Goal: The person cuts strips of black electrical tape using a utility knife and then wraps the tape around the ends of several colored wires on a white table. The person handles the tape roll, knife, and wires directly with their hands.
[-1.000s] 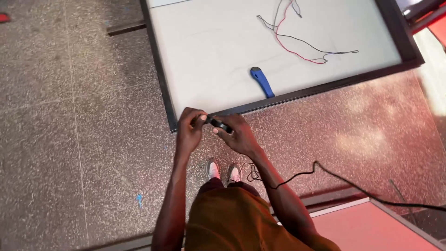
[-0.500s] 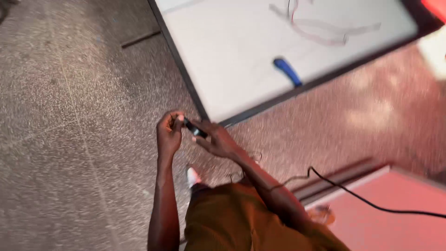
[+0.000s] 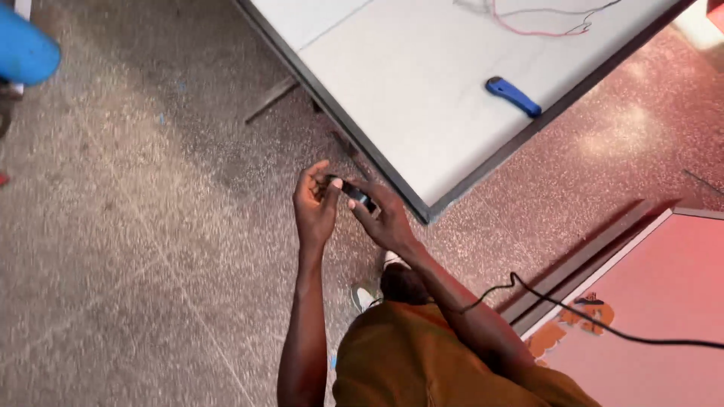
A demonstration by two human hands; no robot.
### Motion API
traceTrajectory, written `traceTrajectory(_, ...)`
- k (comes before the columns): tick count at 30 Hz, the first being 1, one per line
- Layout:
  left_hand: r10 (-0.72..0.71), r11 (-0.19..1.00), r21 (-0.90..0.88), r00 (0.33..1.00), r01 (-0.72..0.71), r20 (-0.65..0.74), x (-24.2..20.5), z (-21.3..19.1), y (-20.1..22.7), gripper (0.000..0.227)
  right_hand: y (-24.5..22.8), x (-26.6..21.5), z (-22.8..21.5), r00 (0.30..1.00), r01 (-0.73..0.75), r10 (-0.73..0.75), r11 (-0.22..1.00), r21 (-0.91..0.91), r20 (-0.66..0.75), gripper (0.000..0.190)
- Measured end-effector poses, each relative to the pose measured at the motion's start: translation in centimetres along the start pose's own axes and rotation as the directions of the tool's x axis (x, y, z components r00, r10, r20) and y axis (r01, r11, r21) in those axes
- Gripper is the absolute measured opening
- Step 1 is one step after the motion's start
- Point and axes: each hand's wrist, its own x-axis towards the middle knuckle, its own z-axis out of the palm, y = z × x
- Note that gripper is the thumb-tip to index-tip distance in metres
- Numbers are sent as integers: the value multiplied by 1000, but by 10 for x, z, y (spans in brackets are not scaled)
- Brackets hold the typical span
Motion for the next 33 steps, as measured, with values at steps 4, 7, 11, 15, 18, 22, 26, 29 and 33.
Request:
traceTrajectory(4, -14, 998, 56, 999, 11, 48, 36, -1, 25, 49, 43, 18, 28, 998, -50, 50, 999, 17, -32, 42)
traceTrajectory(7, 1, 996, 84, 998, -7, 71, 69, -17, 19, 49, 57, 49, 46, 999, -31, 32, 996, 79, -13, 38)
traceTrajectory(11, -40, 994, 110, 994, 28, 104, 122, -40, 17, 49, 42, 98, 62, 1000, -1, 1, 999, 51, -1, 45)
traceTrajectory(15, -76, 991, 118, 985, 58, 156, 173, -51, 33, 48, 36, 136, 86, 998, 57, -57, 998, -7, -32, 66)
traceTrajectory(18, -86, 995, 73, 970, 71, 228, 216, -56, -12, 48, 43, 151, 97, 996, 21, -25, 999, -49, -90, 68)
traceTrajectory(22, -140, 990, 63, 920, 126, 366, 259, -71, -16, 53, 50, 172, 134, 974, -69, 46, 992, -102, -220, 62)
traceTrajectory(26, -216, 976, 95, 788, 198, 576, 314, -127, -56, 49, 74, 187, 214, 910, -148, 87, 981, -123, -406, 42)
traceTrajectory(29, -255, 966, 144, 716, 214, 650, 352, -197, -79, 47, 64, 200, 300, 848, -226, 154, 971, -83, -508, 38)
traceTrajectory(33, -182, 983, 120, 760, 137, 624, 429, -245, -64, 44, 59, 250, 388, 847, -191, 172, 981, 14, -502, 60)
